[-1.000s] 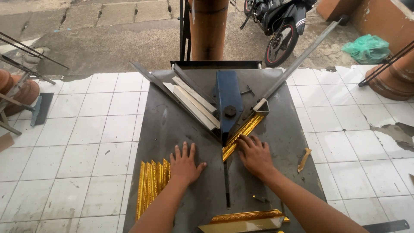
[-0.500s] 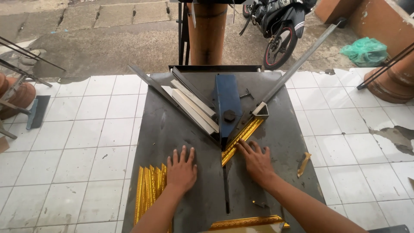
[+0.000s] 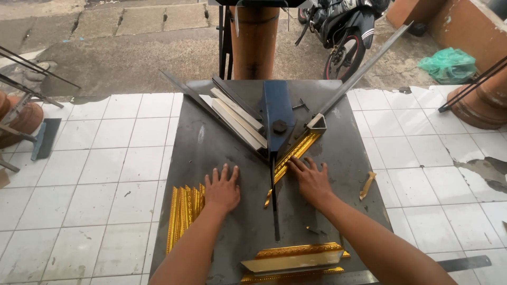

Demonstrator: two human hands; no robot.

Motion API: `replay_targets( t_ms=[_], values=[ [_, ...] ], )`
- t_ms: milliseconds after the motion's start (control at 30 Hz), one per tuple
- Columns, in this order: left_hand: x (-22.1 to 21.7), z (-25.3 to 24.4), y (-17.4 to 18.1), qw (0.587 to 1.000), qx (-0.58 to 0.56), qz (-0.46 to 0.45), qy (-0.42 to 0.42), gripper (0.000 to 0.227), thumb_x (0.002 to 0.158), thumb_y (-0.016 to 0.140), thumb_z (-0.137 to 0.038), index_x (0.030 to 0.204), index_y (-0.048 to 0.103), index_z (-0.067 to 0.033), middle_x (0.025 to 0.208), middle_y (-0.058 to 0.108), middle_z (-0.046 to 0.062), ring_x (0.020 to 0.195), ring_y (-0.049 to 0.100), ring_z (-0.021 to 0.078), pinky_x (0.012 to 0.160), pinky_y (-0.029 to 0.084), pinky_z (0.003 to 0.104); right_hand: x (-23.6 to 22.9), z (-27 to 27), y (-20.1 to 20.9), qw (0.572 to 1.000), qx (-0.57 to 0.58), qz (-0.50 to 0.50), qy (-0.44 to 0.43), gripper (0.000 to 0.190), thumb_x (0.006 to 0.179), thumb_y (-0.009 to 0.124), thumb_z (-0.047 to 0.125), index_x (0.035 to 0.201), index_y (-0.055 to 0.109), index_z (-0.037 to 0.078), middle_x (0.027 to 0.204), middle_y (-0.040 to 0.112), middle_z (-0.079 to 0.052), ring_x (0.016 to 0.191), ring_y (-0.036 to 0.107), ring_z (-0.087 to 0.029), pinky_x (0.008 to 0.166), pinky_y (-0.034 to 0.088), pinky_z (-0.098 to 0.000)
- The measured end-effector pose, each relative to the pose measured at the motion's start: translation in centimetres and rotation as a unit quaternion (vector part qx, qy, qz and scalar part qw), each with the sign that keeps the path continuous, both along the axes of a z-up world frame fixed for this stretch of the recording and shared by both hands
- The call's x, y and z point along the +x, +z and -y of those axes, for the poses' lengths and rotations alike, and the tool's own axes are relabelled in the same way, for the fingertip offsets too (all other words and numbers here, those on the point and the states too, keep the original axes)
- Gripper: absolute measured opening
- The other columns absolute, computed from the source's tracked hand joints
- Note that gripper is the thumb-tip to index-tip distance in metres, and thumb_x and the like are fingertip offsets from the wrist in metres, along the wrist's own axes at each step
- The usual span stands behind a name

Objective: The person uses a miter saw to cut multiple gold-colored decorative moldings into shorter pieces. They repeatedly position each molding against the saw's fence, lower the blade to cut, and then remove the cut piece, stacking the finished pieces on the table.

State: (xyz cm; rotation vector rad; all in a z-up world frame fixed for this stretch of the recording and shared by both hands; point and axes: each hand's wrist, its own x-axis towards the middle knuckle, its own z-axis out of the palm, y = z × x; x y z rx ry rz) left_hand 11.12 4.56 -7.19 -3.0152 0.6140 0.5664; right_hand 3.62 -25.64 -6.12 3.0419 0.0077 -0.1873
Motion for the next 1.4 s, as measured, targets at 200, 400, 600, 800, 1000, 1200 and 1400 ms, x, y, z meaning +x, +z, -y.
replay_targets(
  t_ms=[200,400,600,800,1000,1200,1400],
  values=[
    [-4.6,-1.1,3.5,1.0,0.0,-0.028,0.0,0.071,0.115,0.038,-0.036,0.183,0.02,-0.0278,0.188,0.023,0.014,0.172,0.022,0.0461,0.136,0.02,0.067,-3.7,-1.0,0.3,0.999,0.026,-0.018,0.004,0.075,0.103,0.045,0.001,0.172,0.042,0.029,0.182,0.035,0.001,0.163,0.038,-0.039,0.118,0.036,-0.0766],
    [-8.6,-1.3,3.1,0.999,-0.029,0.004,0.03,0.07,0.111,0.053,-0.031,0.178,0.035,-0.0221,0.182,0.034,0.017,0.169,0.031,0.0465,0.135,0.023,0.067,-7.4,-1.6,0.5,0.999,0.037,-0.017,0.01,0.08,0.098,0.047,0.002,0.173,0.041,0.03,0.181,0.037,0.003,0.163,0.037,-0.039,0.119,0.036,-0.0765],
    [-20.3,6.3,-5.5,0.97,-0.214,0.081,0.08,0.073,0.104,0.065,-0.03,0.168,0.043,-0.0031,0.178,0.037,0.022,0.166,0.028,0.0454,0.129,0.032,0.059,-8.3,1.6,-2.4,0.996,-0.009,0.081,0.022,0.071,0.099,0.064,0.025,0.167,0.049,0.038,0.15,0.068,0.0,0.141,0.058,-0.033,0.099,0.049,-0.0644],
    [-26.9,10.3,1.8,0.944,-0.292,-0.156,-0.007,0.073,0.116,0.054,-0.041,0.177,0.029,-0.0095,0.186,0.02,0.013,0.171,0.011,0.0384,0.137,0.011,0.057,-7.9,5.1,-0.4,0.997,-0.08,0.012,0.011,0.047,0.104,0.07,0.056,0.146,0.058,0.039,0.148,0.056,-0.006,0.132,0.055,-0.034,0.103,0.051,-0.0575],
    [-24.7,6.2,4.6,0.826,-0.484,-0.123,0.261,0.032,0.107,0.066,-0.035,0.135,0.075,-0.0204,0.138,0.074,0.0,0.129,0.071,0.0222,0.109,0.057,0.043,-8.6,-1.1,5.9,0.988,0.144,0.048,0.039,0.026,0.103,0.078,0.043,0.121,0.069,0.026,0.109,0.082,0.0,0.1,0.076,-0.028,0.069,0.062,-0.0494],
    [-23.0,1.0,12.5,0.658,-0.562,-0.118,0.487,0.03,0.11,0.056,-0.042,0.13,0.066,-0.0218,0.127,0.084,0.003,0.111,0.082,0.0271,0.092,0.061,0.045,-10.3,-19.3,16.1,0.843,0.509,-0.04,-0.17,0.027,0.105,0.076,0.039,0.116,0.073,0.014,0.112,0.086,-0.003,0.105,0.082,-0.02,0.096,0.064,-0.036],
    [-22.7,-13.6,10.4,0.692,-0.421,-0.021,0.586,0.038,0.118,0.043,-0.034,0.145,0.066,-0.0211,0.129,0.081,0.008,0.105,0.078,0.0281,0.083,0.063,0.046,-10.8,-26.7,11.0,0.822,0.519,-0.209,-0.108,0.049,0.108,0.062,0.048,0.148,0.072,0.022,0.147,0.078,-0.003,0.098,0.088,-0.021,0.064,0.069,-0.0353]
  ],
)
